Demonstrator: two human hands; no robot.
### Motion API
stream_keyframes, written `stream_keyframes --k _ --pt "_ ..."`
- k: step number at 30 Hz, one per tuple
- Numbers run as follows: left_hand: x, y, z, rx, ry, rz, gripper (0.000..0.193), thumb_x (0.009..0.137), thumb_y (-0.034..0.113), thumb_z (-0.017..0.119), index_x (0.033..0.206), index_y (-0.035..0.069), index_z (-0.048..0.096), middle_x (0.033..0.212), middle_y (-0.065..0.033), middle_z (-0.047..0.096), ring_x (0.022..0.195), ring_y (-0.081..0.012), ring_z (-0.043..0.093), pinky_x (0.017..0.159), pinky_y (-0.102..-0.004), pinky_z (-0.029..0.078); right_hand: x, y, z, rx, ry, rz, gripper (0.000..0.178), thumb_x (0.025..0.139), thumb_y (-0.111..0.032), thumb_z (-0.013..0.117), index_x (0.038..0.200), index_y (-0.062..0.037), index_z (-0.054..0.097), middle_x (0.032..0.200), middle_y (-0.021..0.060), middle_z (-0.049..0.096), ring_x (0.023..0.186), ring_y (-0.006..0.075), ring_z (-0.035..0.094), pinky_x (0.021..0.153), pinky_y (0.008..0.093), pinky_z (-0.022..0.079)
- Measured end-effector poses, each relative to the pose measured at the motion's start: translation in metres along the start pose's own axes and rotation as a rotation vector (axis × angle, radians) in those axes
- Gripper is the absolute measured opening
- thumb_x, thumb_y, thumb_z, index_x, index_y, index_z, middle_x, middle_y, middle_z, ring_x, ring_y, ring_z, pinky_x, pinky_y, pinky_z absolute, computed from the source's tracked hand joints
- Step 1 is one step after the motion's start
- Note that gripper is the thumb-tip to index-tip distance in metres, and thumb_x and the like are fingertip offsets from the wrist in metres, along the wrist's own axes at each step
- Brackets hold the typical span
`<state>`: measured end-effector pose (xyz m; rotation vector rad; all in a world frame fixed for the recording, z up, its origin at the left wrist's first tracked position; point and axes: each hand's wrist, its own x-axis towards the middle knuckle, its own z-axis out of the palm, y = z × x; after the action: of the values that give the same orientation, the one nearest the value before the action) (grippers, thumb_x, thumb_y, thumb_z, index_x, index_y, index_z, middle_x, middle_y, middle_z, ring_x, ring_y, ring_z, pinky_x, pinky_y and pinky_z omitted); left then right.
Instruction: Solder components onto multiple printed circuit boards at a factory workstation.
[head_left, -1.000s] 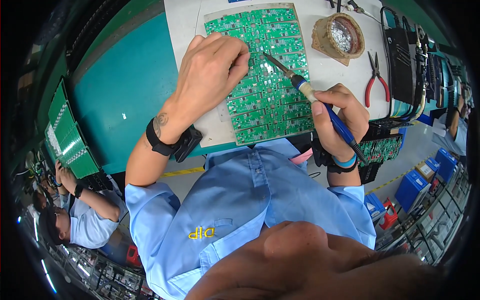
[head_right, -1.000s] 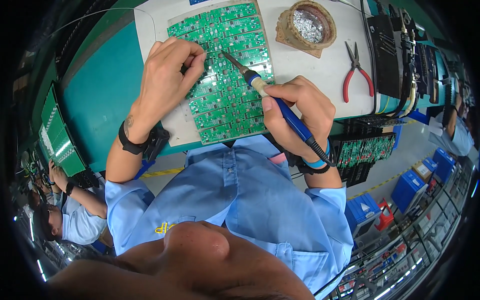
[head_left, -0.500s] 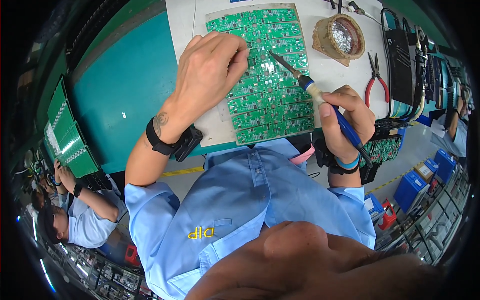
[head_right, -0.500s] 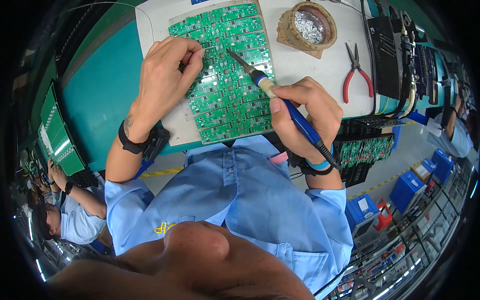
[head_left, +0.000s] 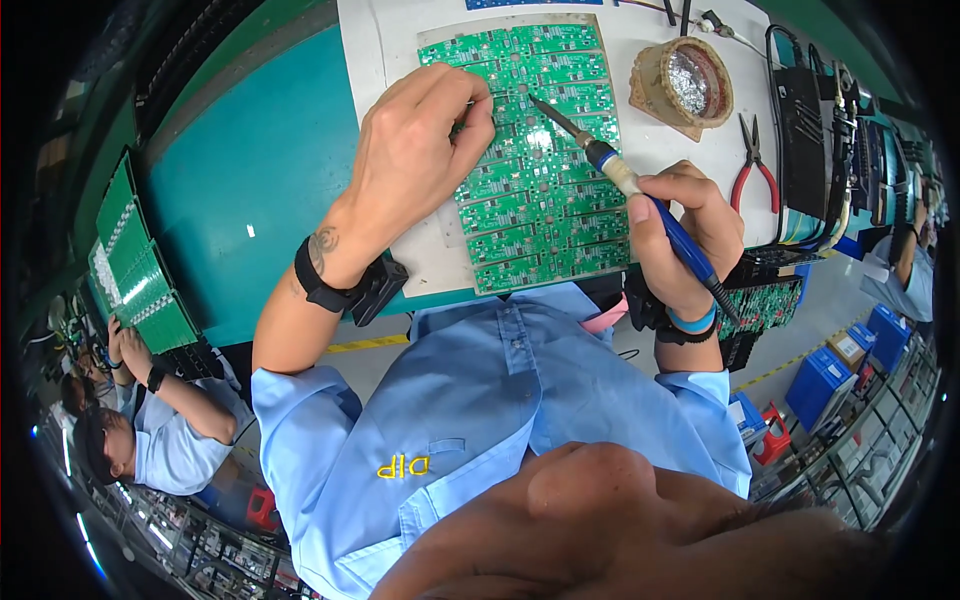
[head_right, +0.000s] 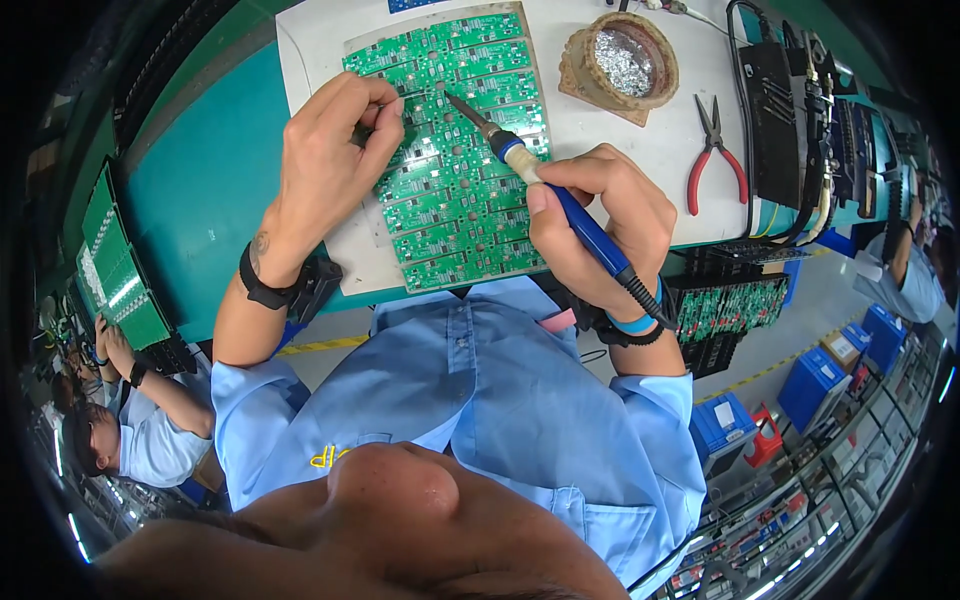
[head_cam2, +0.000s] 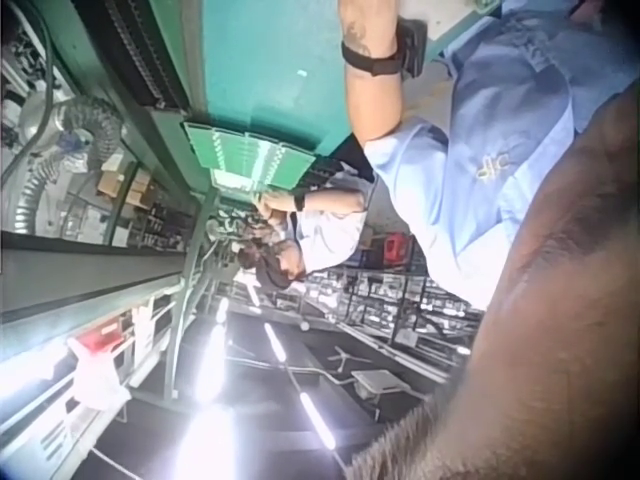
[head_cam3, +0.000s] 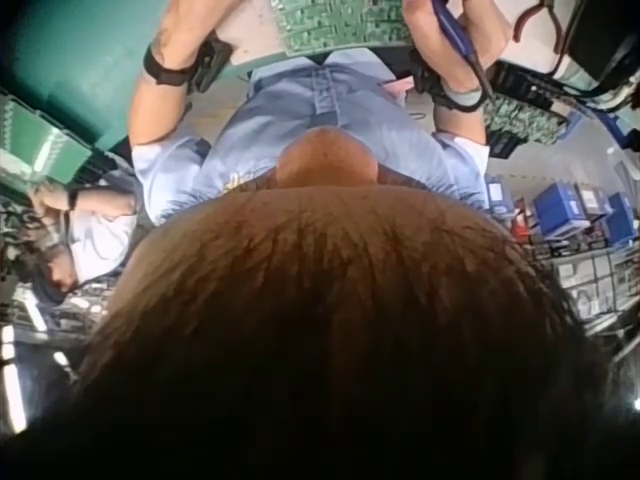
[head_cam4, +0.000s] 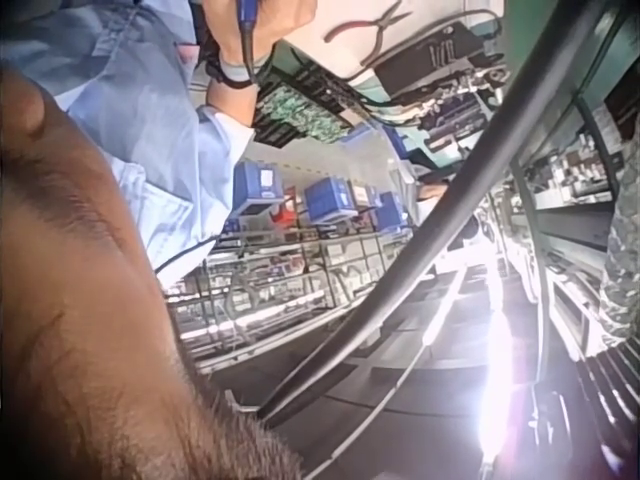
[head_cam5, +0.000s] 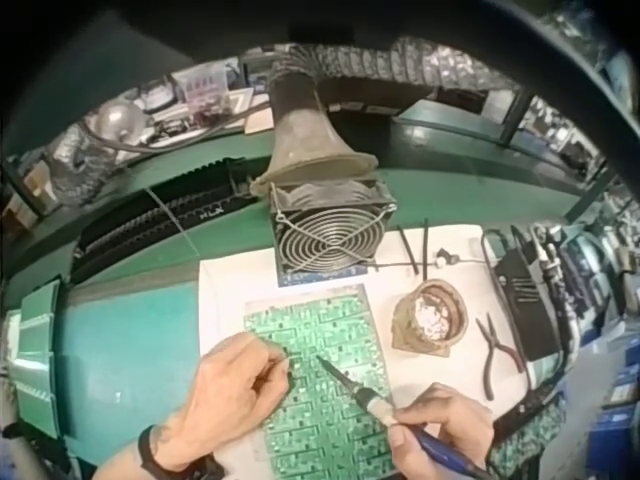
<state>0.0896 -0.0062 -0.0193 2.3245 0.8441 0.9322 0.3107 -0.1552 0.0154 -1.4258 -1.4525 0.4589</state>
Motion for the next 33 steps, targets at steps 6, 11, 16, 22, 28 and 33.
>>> stream_keyframes --k 6,11,16,22,28,33 --pt "0.0004 -0.0008 -0.0006 0.039 -0.025 0.025 0.014 0.080 -0.002 0.074 0.089 0.002 0.064 0.081 -0.0099 0.066 0.074 -0.0307 0.066 0.069 -0.0409 0.052 0.0021 0.0044 0.0038 0.001 -0.005 -0.025 0.017 0.082 0.001 0.079 0.097 0.0021 0.069 0.076 0.0105 0.069 0.061 0.0154 0.060 0.056 0.0258 0.047" --pt "0.0003 -0.0014 -0.0005 0.031 -0.029 0.030 0.013 0.081 -0.002 0.074 0.089 0.003 0.064 0.081 -0.0100 0.066 0.075 -0.0307 0.066 0.070 -0.0412 0.051 0.0009 0.0002 0.0018 0.001 -0.075 0.013 0.015 0.088 0.004 0.073 0.102 0.0048 0.066 0.081 0.0136 0.067 0.071 0.0173 0.060 0.065 0.0279 0.045" --pt "0.0000 -0.0012 0.0001 0.032 -0.045 0.033 0.013 0.081 -0.001 0.074 0.089 0.003 0.064 0.082 -0.0102 0.067 0.075 -0.0310 0.066 0.069 -0.0416 0.051 0.0020 -0.0002 0.0021 -0.005 -0.076 0.013 0.015 0.089 0.003 0.074 0.101 0.0047 0.066 0.081 0.0137 0.068 0.071 0.0174 0.060 0.065 0.0277 0.045" --pt "0.0001 -0.0011 0.0013 0.044 -0.056 0.045 0.012 0.082 0.000 0.074 0.089 0.003 0.064 0.082 -0.0103 0.068 0.076 -0.0320 0.066 0.069 -0.0419 0.052 0.0044 0.0025 0.0043 -0.015 -0.028 -0.043 0.019 0.079 0.004 0.078 0.096 0.0029 0.069 0.076 0.0124 0.069 0.061 0.0176 0.062 0.056 0.0268 0.049" --pt "0.0022 -0.0006 0.0010 0.062 -0.068 0.059 0.011 0.082 0.002 0.075 0.087 0.003 0.065 0.083 -0.0096 0.069 0.077 -0.0318 0.067 0.069 -0.0416 0.052 0.0028 -0.0027 0.0018 -0.023 -0.079 0.000 0.015 0.088 0.003 0.074 0.101 0.0045 0.066 0.081 0.0143 0.068 0.070 0.0184 0.061 0.064 0.0278 0.045" --pt "0.0033 -0.0002 0.0008 0.071 -0.068 0.072 0.011 0.082 0.002 0.075 0.087 0.004 0.065 0.084 -0.0091 0.069 0.077 -0.0307 0.067 0.068 -0.0414 0.052 0.0047 -0.0020 0.0025 -0.027 -0.066 0.000 0.016 0.085 0.003 0.075 0.099 0.0041 0.067 0.079 0.0136 0.068 0.067 0.0179 0.061 0.061 0.0276 0.046"
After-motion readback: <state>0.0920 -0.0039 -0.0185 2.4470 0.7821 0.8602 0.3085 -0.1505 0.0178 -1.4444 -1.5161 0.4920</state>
